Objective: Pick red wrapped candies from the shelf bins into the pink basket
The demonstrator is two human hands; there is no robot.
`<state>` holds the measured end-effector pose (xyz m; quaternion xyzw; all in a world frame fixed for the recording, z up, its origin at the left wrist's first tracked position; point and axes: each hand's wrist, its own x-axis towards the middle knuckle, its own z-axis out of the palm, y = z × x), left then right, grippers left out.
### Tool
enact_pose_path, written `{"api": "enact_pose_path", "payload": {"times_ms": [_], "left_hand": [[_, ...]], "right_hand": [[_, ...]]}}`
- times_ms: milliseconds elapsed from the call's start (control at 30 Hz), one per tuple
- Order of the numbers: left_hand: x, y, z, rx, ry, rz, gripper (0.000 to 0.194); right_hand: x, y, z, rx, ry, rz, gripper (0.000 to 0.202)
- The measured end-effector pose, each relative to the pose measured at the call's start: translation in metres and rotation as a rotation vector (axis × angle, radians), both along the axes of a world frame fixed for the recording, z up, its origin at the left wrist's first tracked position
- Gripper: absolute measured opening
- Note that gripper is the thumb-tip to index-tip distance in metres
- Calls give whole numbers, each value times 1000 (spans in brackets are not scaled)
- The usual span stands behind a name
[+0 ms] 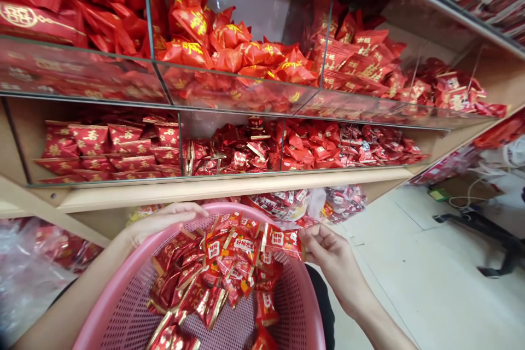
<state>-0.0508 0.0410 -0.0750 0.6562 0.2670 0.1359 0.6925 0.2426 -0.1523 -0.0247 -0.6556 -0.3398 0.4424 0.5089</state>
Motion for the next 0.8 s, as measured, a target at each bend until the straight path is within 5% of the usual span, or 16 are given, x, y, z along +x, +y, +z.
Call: {"api": "enact_pose_path", "payload": {"times_ms": [433, 800], "left_hand": [[-1, -2, 3, -44, -20, 23, 24], [-1, -3, 1, -189, -52, 11, 25]], "right_hand": [[-24, 44, -2, 86, -60, 9, 32], [-82, 118, -19, 37, -267, 299, 12]]}}
